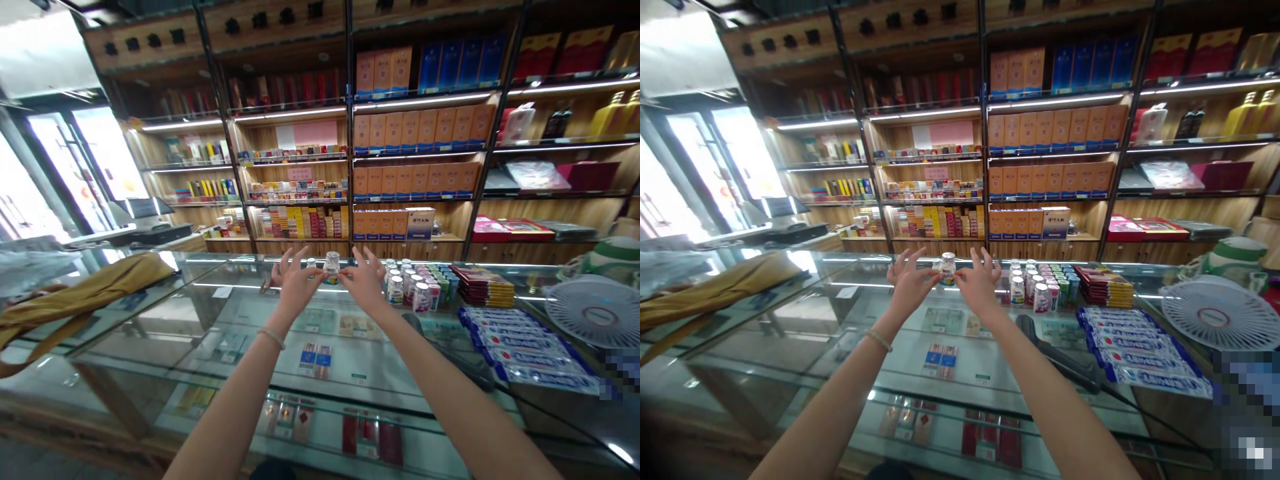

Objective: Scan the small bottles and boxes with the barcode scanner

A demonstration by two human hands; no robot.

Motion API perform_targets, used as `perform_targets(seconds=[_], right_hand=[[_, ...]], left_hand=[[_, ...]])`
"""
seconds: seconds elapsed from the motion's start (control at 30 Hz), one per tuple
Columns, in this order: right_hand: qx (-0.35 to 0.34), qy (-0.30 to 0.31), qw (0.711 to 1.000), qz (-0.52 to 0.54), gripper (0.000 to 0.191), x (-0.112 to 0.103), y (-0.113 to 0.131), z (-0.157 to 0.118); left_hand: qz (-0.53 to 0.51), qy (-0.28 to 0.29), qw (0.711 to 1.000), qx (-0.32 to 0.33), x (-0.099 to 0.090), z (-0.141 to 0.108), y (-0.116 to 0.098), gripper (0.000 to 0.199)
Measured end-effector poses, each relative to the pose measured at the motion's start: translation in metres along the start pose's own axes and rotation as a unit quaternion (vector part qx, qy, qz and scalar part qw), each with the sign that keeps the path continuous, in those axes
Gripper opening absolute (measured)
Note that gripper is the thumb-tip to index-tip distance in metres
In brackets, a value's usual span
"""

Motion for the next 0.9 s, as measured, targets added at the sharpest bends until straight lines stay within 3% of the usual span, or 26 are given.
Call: perform_targets(seconds=[0.17, 0.5, 0.9], right_hand=[[0.002, 0.017, 1.0, 0.001, 0.016, 0.036, 0.011, -0.006], [0.011, 0.061, 0.998, -0.023, 0.017, 0.101, 0.019, -0.016], [-0.001, 0.089, 0.994, -0.058, 0.02, 0.15, 0.015, -0.014]], left_hand=[[0.015, 0.029, 0.999, -0.027, 0.008, -0.015, 0.03, 0.012], [0.013, 0.086, 0.995, -0.053, 0.045, -0.044, 0.083, 0.012], [0.025, 0.131, 0.99, -0.047, 0.082, -0.058, 0.116, 0.014]])
Point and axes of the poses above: each hand's wrist, its own z-axis towards the middle knuckle, its own x-axis out of the palm, y = z × x, the point moved 9 cm from there along z, towards the middle knuckle, and after that the axes turned 10 degrees about x, right-handed, at the moved point
